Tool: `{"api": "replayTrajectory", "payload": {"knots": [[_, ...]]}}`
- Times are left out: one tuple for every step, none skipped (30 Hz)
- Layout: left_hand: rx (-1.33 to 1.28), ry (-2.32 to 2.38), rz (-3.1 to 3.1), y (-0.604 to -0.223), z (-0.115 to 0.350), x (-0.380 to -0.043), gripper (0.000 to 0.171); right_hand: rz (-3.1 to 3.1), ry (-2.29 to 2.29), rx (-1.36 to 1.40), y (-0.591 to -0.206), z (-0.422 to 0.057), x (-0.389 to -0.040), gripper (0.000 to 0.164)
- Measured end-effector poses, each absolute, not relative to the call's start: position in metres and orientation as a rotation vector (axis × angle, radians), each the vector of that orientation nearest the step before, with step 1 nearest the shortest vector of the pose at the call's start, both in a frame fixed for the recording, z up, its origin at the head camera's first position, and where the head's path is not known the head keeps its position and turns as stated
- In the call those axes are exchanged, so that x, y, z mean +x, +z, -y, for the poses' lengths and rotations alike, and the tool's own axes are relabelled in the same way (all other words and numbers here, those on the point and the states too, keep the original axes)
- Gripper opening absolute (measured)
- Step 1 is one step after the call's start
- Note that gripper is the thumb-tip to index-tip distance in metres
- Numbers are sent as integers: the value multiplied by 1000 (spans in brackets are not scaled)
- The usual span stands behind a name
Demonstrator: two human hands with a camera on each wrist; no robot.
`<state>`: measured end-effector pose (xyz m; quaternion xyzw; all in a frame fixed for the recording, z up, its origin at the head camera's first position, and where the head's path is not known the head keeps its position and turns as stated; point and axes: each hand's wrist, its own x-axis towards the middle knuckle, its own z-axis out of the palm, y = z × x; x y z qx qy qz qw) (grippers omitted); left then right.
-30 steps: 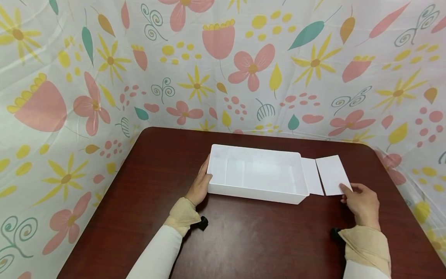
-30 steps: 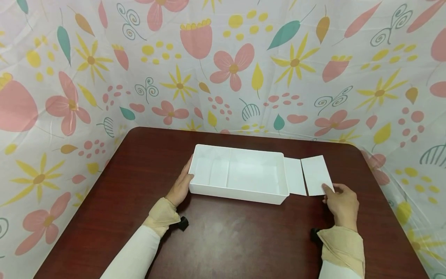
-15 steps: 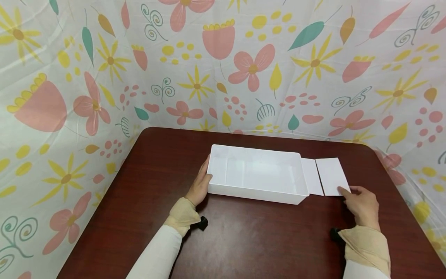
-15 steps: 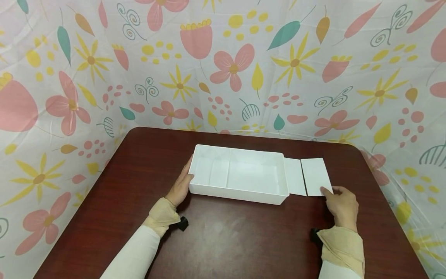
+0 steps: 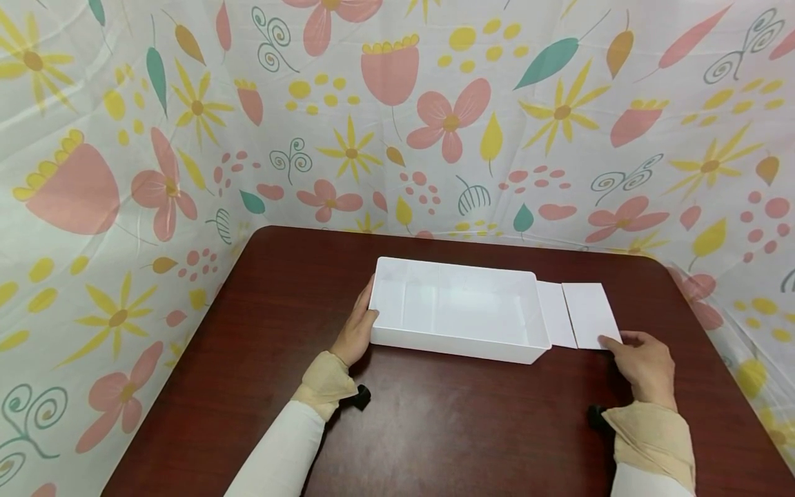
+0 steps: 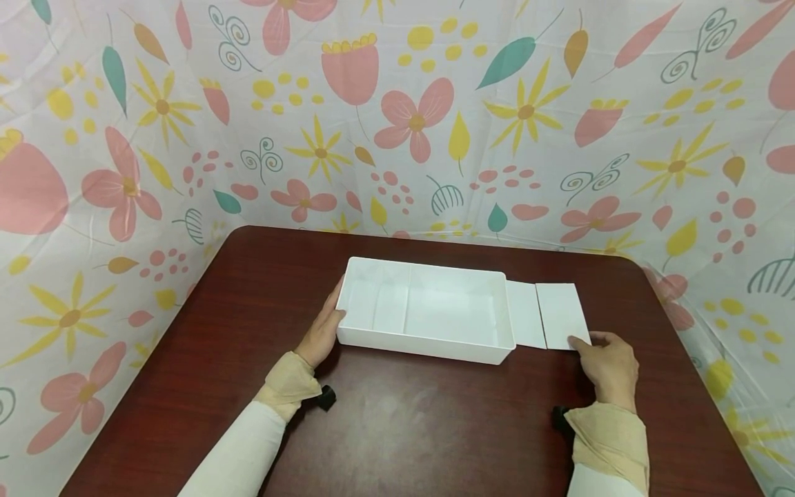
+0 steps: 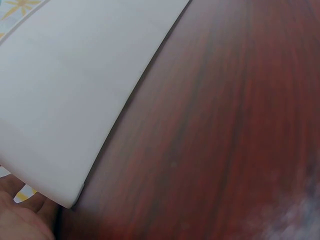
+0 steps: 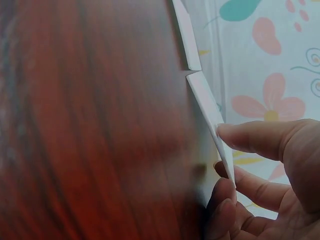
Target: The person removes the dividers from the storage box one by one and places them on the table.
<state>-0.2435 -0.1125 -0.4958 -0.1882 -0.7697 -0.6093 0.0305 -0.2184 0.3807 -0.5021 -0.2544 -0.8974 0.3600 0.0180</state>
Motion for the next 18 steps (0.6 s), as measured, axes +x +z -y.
{"api": "replayTrajectory", "payload": {"knots": [[-579,-1878,2372,-496,113,-243,63,2790,1118,-793,-502,-381,-219,70],[-575,-1876,2375,-495,112,-243,63,2791,1116,-794,-502,-381,-219,70],[-572,-1876,2377,-495,113,-243,63,2793,1110,-794,-502,-381,-219,70],[-569,-1876,2380,-495,112,-243,63,2796,1103,-794,-503,-381,-219,70],[-567,-1876,2381,-494,113,-243,63,2797,1100,-795,-503,-381,-219,70],[-566,-1874,2383,-494,113,-243,63,2796,1098,-795,-503,-381,-219,70],[-563,-1875,2383,-494,113,-242,63,2797,1095,-795,-503,-381,-219,71],[-561,-1875,2386,-494,113,-242,63,2796,1093,-795,-503,-381,-220,71],[-560,-1878,2384,-494,113,-242,63,2799,1091,-793,-503,-381,-220,70],[-558,-1878,2386,-494,113,-242,63,2800,1090,-790,-503,-381,-220,70],[-558,-1880,2387,-494,113,-242,63,2800,1096,-786,-503,-381,-220,69],[-554,-1882,2389,-494,113,-242,63,2802,1101,-780,-503,-381,-219,68],[-553,-1884,2390,-494,112,-243,64,2806,1105,-775,-503,-381,-219,67],[-554,-1884,2390,-494,112,-243,64,2807,1111,-770,-503,-382,-219,66],[-555,-1884,2390,-494,112,-243,64,2810,1118,-766,-504,-382,-219,65],[-559,-1881,2389,-495,112,-243,64,2810,1125,-761,-504,-382,-219,64],[-560,-1881,2388,-495,112,-243,63,2813,1127,-758,-504,-382,-219,64],[-561,-1880,2387,-495,113,-243,64,2816,1124,-758,-504,-382,-219,64]]}}
